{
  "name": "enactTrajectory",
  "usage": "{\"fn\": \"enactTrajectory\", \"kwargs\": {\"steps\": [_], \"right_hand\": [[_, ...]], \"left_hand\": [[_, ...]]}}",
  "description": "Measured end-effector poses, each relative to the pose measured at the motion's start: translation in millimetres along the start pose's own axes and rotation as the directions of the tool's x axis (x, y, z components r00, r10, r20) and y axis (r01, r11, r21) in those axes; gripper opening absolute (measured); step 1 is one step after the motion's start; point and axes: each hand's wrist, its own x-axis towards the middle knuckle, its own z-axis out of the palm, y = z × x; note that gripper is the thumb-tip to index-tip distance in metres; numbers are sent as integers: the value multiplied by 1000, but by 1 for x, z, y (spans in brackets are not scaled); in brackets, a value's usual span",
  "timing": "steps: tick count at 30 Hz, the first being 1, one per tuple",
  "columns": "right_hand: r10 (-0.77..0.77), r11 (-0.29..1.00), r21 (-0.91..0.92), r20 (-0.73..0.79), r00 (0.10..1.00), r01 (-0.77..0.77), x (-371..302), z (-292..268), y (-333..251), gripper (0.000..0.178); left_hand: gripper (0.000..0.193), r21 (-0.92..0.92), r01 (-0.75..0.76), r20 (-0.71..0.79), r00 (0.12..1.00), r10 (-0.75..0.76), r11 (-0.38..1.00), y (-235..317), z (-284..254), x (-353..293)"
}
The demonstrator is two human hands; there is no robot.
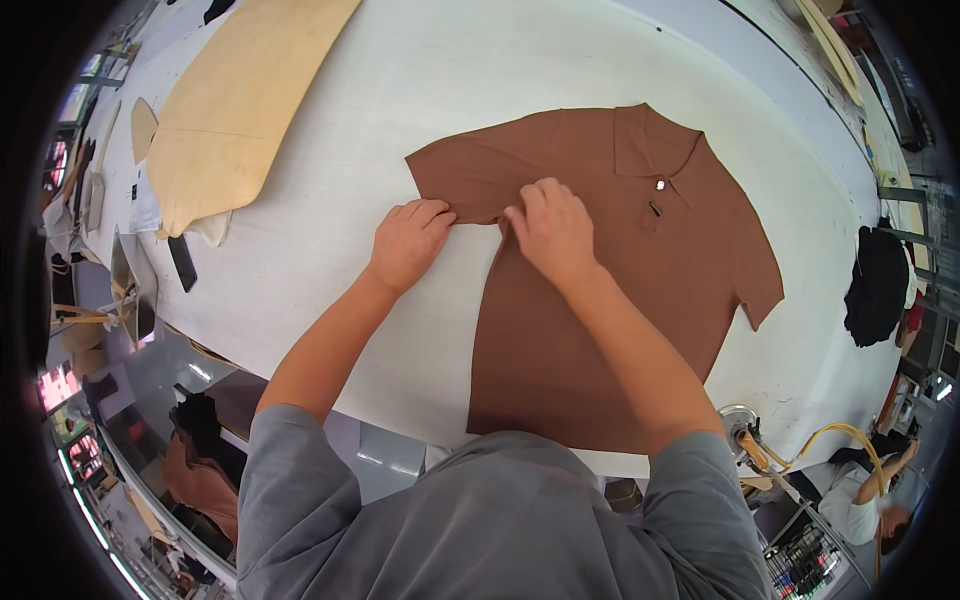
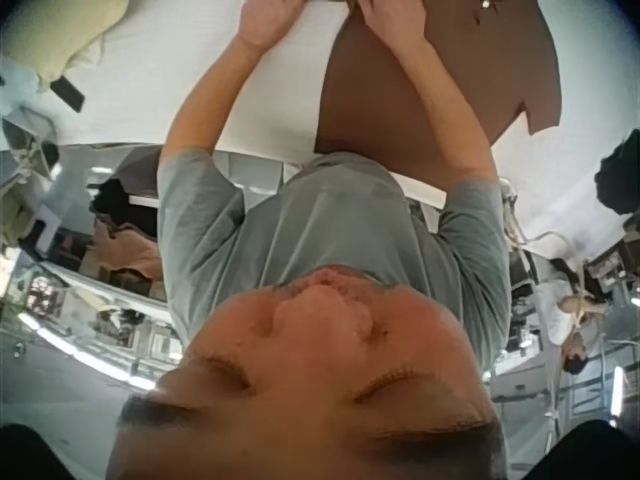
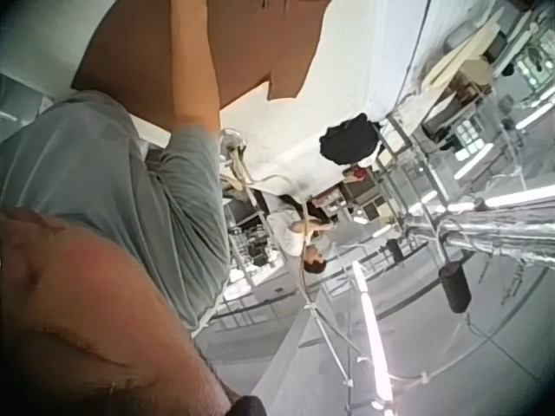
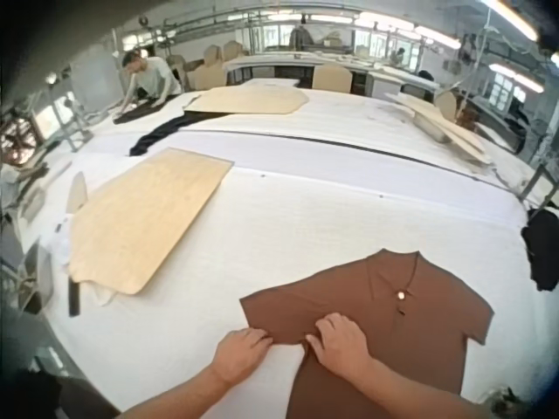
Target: Iron garments and fabric pieces using an industrial iron on a large work table.
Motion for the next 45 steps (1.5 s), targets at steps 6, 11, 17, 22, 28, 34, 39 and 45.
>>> {"fn": "enactTrajectory", "kwargs": {"steps": [6,11,17,22,28,34,39,45], "right_hand": [[38,999,13,353,935,-45,-2,-5,-37,14],[3,995,87,462,887,-49,0,-10,-29,11],[32,984,131,526,850,-118,2,-4,-27,15],[71,974,156,477,876,-164,9,-18,-23,22],[45,984,-162,-178,983,-74,29,-6,34,33],[-86,962,-267,-66,994,65,22,5,64,40],[77,993,84,68,995,-82,10,-20,22,39],[70,990,89,362,929,-109,-4,-1,-28,26]], "left_hand": [[10,26,-90,147,985,85,996,-13,-9,3],[11,45,-187,112,977,181,981,1,-19,-13],[23,-12,-116,87,989,117,993,33,-27,-19],[35,-174,182,282,951,-128,968,28,-29,17],[50,-104,16,-34,999,-19,994,35,56,105],[55,64,56,1,998,-57,996,35,90,120],[59,92,94,41,994,-98,991,6,57,81],[58,75,104,132,985,-113,992,-3,37,44]]}}
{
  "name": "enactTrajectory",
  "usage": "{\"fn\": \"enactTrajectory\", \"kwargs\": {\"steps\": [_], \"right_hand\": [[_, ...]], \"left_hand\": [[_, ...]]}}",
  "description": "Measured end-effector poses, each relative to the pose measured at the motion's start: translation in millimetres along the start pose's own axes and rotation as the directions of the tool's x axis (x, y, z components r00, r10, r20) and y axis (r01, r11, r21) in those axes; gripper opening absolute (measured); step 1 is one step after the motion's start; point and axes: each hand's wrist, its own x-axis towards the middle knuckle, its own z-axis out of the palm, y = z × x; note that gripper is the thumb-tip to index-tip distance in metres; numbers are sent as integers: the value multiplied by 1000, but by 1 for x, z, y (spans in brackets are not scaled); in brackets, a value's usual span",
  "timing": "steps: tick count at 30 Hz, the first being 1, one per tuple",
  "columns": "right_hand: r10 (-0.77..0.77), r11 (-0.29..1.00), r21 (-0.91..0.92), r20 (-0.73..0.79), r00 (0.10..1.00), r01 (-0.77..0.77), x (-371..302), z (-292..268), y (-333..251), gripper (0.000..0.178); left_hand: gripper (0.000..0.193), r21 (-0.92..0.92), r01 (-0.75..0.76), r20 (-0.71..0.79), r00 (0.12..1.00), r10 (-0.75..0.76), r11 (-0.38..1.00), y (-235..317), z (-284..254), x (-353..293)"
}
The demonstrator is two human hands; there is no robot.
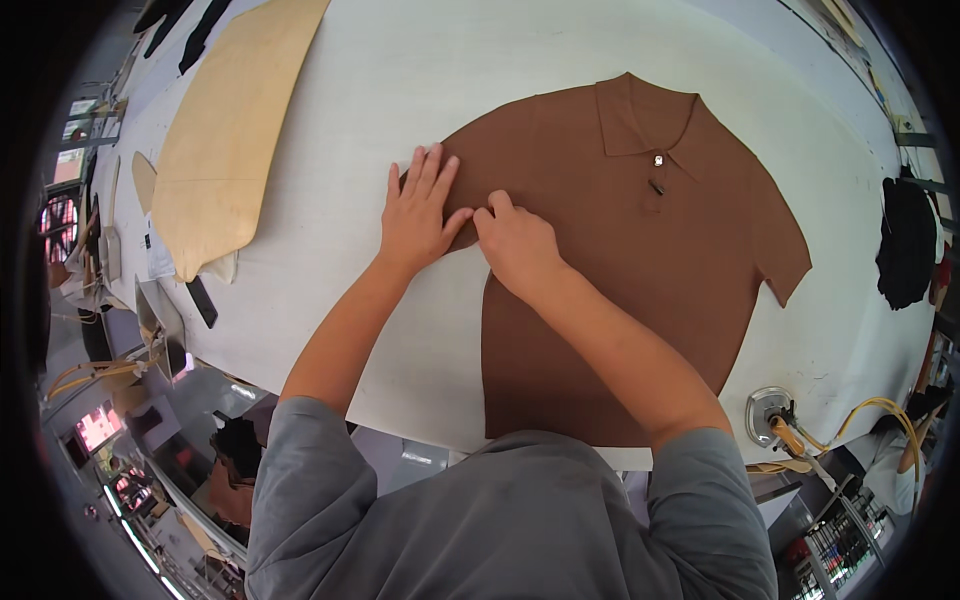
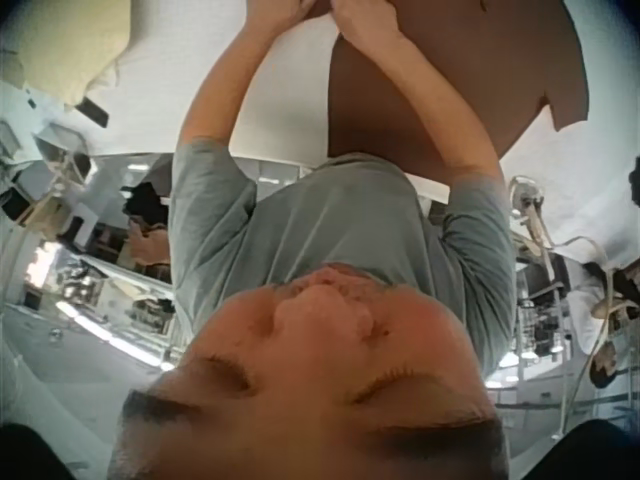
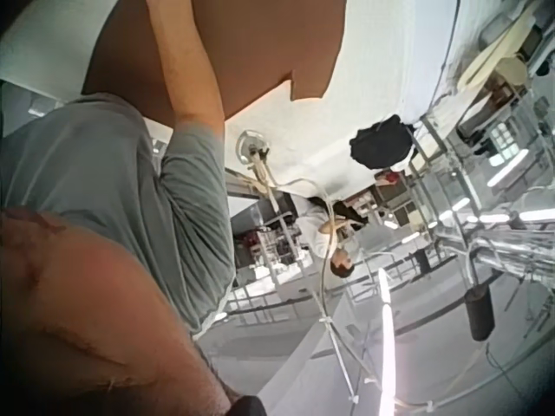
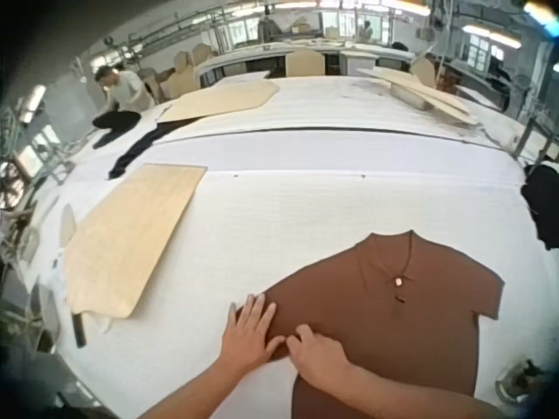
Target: Iron garments and fabric pieces using an industrial iron on a large work table.
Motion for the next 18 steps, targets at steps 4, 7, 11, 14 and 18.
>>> {"fn": "enactTrajectory", "kwargs": {"steps": [4,7,11,14,18], "right_hand": [[43,992,-120,24,999,-40,10,8,-3,23],[45,995,82,117,992,-55,7,-6,5,21],[73,996,55,-91,993,-68,-5,-31,38,18],[75,996,-21,-290,954,-85,-7,-36,64,15],[147,943,-273,-181,972,-193,2,-34,91,12]], "left_hand": [[54,-158,-265,180,940,291,951,4,-18,-17],[52,-208,-356,219,891,398,911,-1,-33,-31],[50,-236,-314,180,916,359,920,-6,-38,-31],[48,-195,-181,92,975,202,964,8,-25,0],[41,-146,-129,-44,991,124,981,50,12,89]]}}
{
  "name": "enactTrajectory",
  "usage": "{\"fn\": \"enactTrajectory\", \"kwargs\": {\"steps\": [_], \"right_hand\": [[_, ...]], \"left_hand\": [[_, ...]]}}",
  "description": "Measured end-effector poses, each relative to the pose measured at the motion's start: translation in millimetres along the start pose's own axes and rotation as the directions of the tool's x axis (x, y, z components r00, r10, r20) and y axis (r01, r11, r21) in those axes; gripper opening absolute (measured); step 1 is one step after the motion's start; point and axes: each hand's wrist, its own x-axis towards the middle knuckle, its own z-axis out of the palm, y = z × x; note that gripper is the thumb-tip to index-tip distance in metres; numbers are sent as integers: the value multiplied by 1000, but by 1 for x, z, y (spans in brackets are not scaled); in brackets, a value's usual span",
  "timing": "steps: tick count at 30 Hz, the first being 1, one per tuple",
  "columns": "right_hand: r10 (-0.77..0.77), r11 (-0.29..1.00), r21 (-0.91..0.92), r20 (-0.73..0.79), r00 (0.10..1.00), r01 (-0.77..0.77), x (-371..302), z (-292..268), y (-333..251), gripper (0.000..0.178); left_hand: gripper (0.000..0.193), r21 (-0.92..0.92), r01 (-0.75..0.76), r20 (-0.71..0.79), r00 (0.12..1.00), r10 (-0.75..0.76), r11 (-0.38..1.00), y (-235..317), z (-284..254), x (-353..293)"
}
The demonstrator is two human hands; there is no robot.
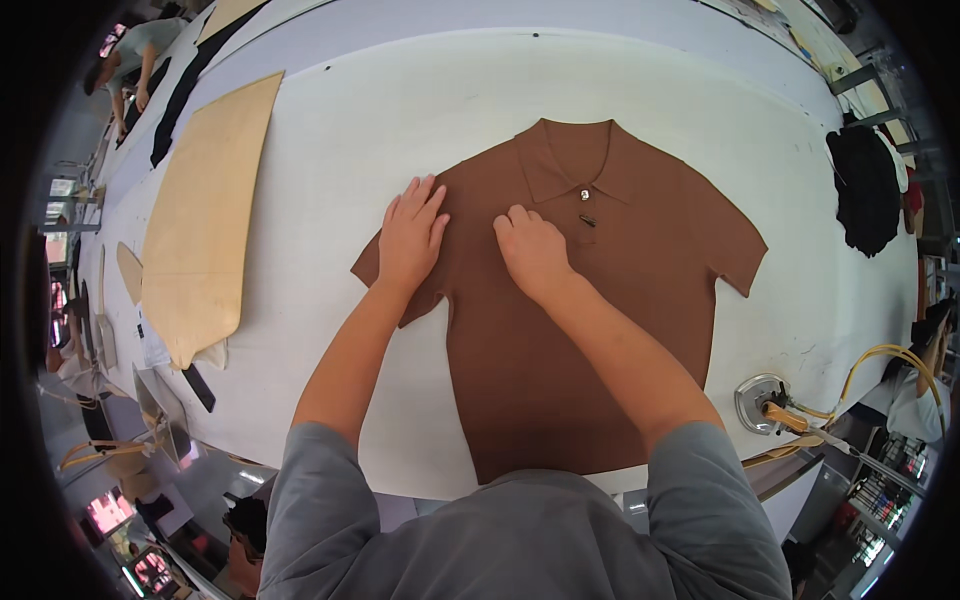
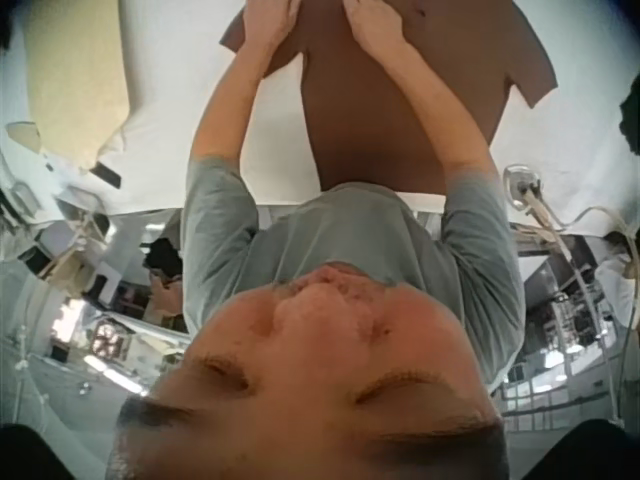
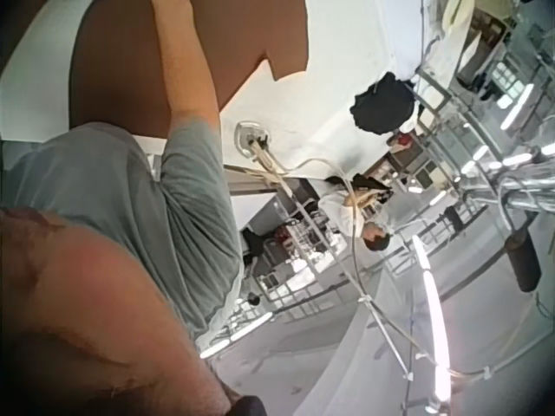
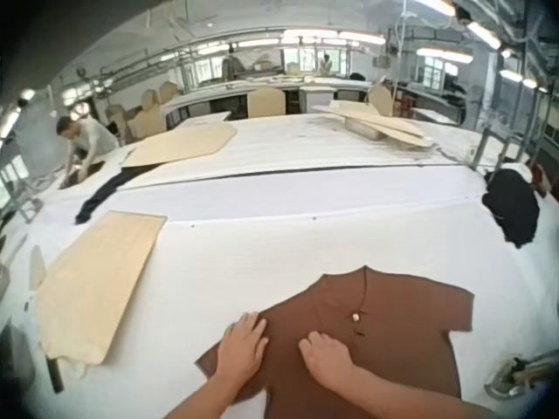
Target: Iron garments and fabric pieces using an industrial iron on a large work table.
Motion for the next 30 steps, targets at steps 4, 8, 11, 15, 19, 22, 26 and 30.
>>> {"fn": "enactTrajectory", "kwargs": {"steps": [4,8,11,15,19,22,26,30], "right_hand": [[-25,999,-24,-61,998,24,-8,1,14,13],[-21,1000,19,-99,995,23,-20,5,17,15],[12,999,52,-128,992,-6,-21,12,16,16],[33,993,116,-57,998,-26,-21,10,20,17],[80,965,260,-180,980,-31,-19,-9,43,16],[200,922,376,-251,947,-95,-4,-28,78,20],[319,913,301,-109,942,-274,29,-46,115,20],[358,845,188,496,791,-500,54,-52,117,21]], "left_hand": [[24,-158,253,138,963,-232,955,10,19,71],[19,-180,523,520,770,-370,833,5,5,106],[18,-133,622,692,615,-377,771,1,-10,129],[30,-25,658,658,578,-483,753,9,-7,138],[45,35,120,42,992,-121,992,30,27,93],[55,154,-38,-129,990,58,987,34,54,69],[69,224,-7,-36,999,15,975,36,74,59],[70,252,94,95,988,-121,963,46,81,63]]}}
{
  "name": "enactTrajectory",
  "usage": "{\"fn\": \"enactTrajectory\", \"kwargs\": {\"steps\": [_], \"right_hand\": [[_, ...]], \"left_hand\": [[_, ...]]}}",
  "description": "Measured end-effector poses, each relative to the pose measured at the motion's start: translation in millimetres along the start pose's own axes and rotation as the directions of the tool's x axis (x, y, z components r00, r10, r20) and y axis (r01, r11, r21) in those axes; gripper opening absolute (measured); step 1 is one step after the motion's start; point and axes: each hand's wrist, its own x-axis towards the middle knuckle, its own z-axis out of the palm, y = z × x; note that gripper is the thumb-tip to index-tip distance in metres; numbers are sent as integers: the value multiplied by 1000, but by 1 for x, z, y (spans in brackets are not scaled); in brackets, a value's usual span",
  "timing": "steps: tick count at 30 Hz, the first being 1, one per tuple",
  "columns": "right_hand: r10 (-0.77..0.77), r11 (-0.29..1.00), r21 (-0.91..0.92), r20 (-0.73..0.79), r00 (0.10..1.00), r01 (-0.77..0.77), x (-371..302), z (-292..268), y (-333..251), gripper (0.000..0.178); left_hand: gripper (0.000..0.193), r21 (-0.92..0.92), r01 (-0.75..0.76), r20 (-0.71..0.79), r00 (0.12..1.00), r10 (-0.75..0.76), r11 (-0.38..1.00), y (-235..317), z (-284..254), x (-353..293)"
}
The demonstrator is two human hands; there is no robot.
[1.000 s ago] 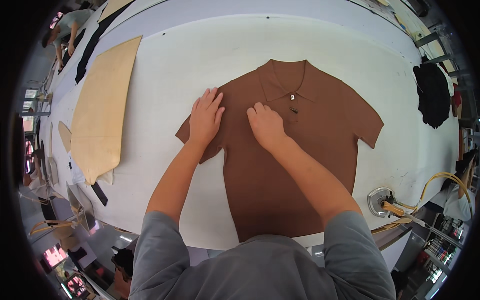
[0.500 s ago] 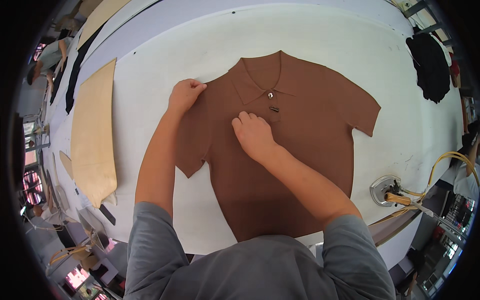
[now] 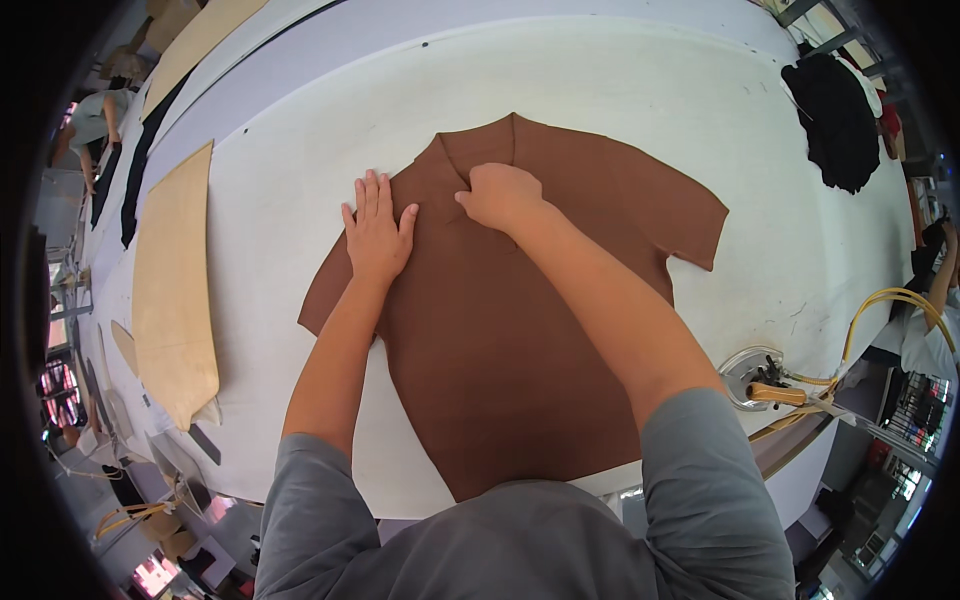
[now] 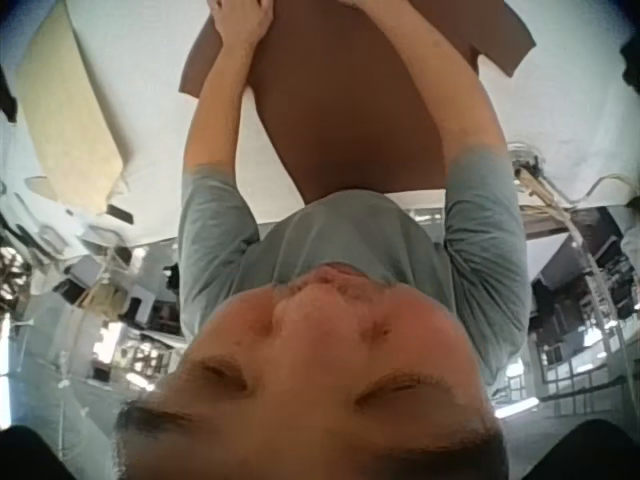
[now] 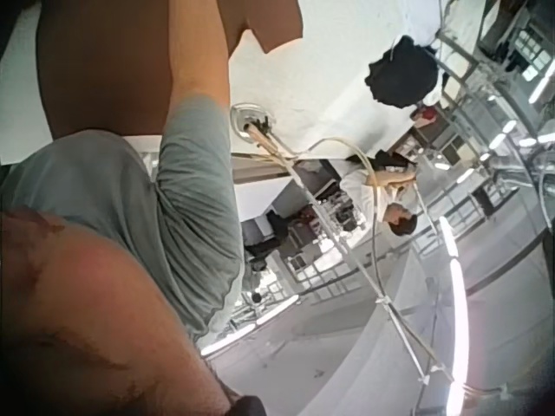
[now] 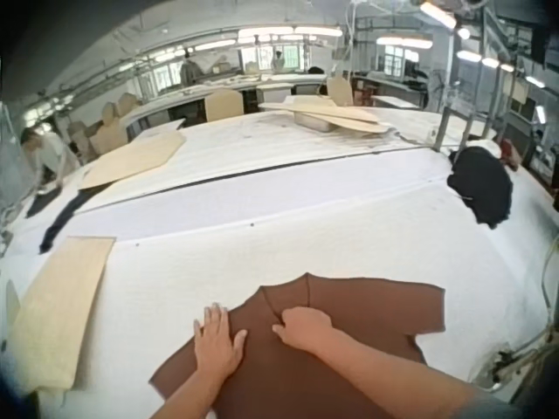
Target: Iron garments and fabric pieces using an industrial iron on a large work table.
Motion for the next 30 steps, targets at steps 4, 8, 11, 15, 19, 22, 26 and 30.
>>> {"fn": "enactTrajectory", "kwargs": {"steps": [4,8,11,15,19,22,26,30], "right_hand": [[-88,994,-65,-45,995,85,0,1,-4,24],[-103,987,-121,33,994,106,3,-11,14,24],[-103,982,-150,93,990,116,12,-20,22,24],[-234,963,-139,-20,972,229,13,-15,36,20],[-476,879,-226,-460,749,420,-8,-14,98,22],[-382,923,-225,-635,671,312,-21,-33,167,38],[-453,890,-345,-594,665,298,-17,-33,204,46],[-515,855,-385,-557,651,347,-12,-16,193,51]], "left_hand": [[70,-35,8,-84,996,-11,999,12,3,0],[71,-22,26,-72,997,-27,999,16,8,-1],[71,12,24,-84,996,-23,1000,15,8,1],[73,45,23,-3,1000,-23,999,16,0,3],[68,2,15,-135,991,-15,1000,32,-22,5],[48,-287,-49,-229,973,-19,957,61,-43,16],[26,-254,-94,-47,995,85,963,132,-54,50],[22,-111,67,573,819,9,992,162,-62,79]]}}
